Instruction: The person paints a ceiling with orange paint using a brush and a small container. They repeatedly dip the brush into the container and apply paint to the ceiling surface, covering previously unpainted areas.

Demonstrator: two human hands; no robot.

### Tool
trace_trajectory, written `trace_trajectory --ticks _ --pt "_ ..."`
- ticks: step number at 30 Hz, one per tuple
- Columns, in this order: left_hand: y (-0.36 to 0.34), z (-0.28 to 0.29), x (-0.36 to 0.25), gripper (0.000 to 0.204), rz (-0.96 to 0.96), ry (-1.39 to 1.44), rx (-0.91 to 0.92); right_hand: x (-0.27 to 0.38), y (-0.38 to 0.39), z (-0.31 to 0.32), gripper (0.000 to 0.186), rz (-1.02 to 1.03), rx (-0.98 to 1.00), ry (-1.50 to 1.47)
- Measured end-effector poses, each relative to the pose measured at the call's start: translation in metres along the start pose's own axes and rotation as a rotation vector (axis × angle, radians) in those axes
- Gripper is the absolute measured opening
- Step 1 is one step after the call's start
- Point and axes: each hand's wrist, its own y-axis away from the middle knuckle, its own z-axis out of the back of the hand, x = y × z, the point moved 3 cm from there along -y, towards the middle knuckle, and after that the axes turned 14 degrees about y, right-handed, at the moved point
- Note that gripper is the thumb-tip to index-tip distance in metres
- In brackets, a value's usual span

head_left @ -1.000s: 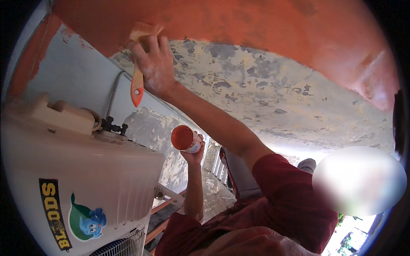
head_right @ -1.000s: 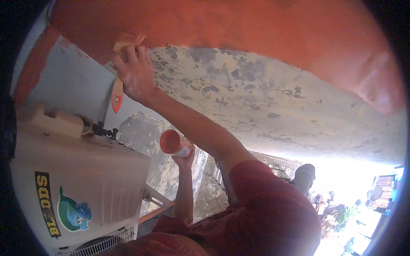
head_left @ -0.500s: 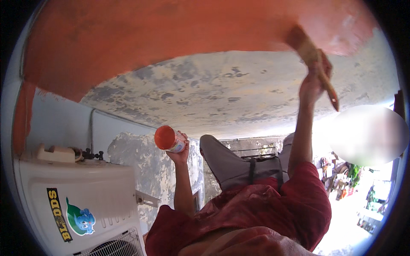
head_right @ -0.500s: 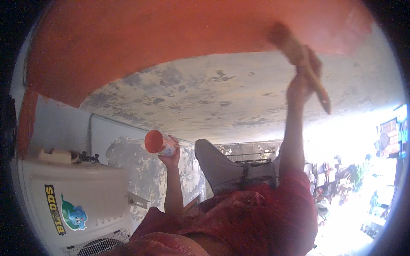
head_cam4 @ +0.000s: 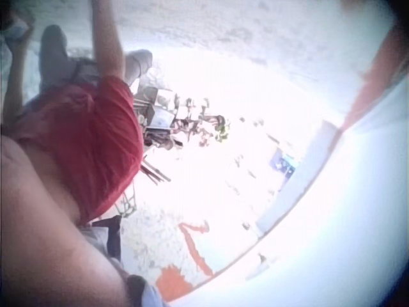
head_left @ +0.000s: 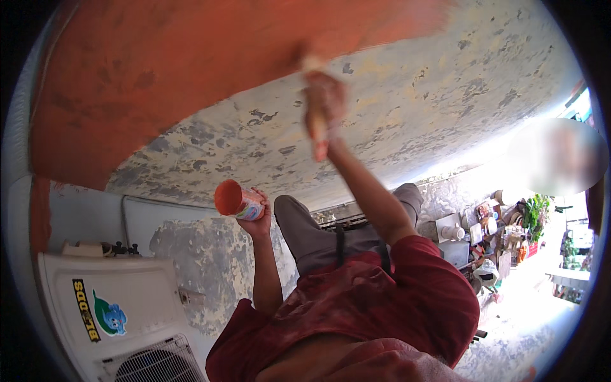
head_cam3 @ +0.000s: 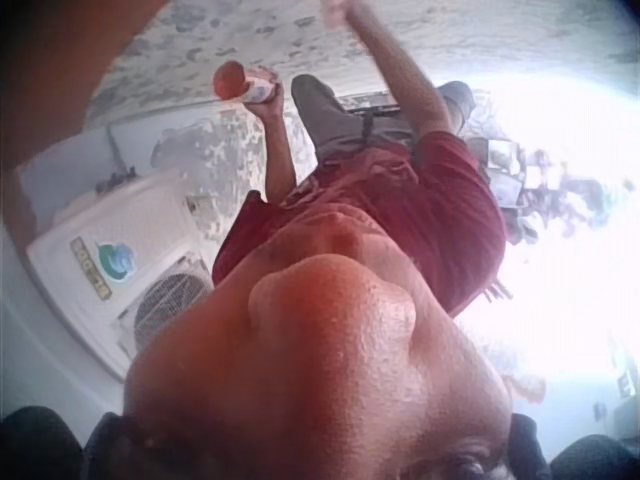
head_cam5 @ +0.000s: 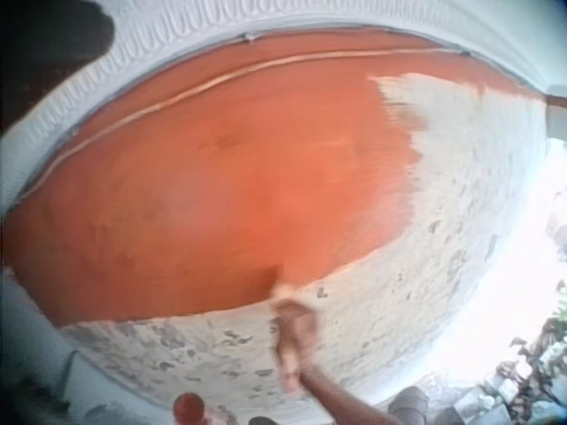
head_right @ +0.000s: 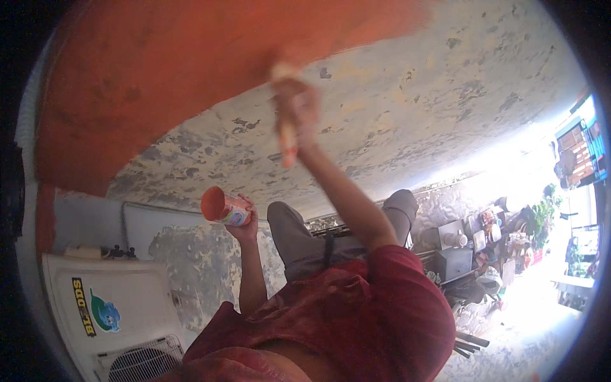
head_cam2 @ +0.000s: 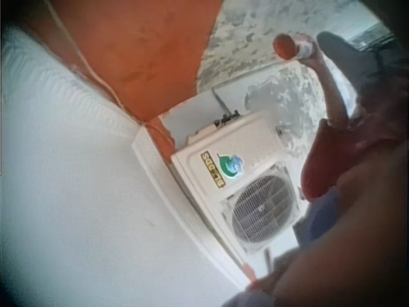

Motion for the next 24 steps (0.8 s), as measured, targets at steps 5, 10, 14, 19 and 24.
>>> trace_trajectory --ticks 5,10,14,19,24 --pt "0.021 -0.004 0.017 0.06 -0.062 -0.028 -0.033 0.05 0.001 -0.012 0.036 0.235 0.236 -0.386" --pt "0.027 0.0 0.037 0.063 -0.027 -0.013 -0.052 -0.093 -0.053 0.042 0.034 -0.355 0.21 -0.641" --pt "0.028 0.002 0.051 0.066 -0.01 -0.047 -0.039 -0.193 -0.124 0.139 0.033 -0.342 -0.124 -0.368" --pt "0.033 0.022 0.074 0.069 0.01 -0.032 -0.057 -0.187 -0.138 0.184 0.029 -0.342 -0.417 -0.087" --pt "0.019 0.03 0.096 0.071 0.131 -0.039 0.074 -0.14 -0.075 0.112 0.025 -0.139 -0.214 0.1"
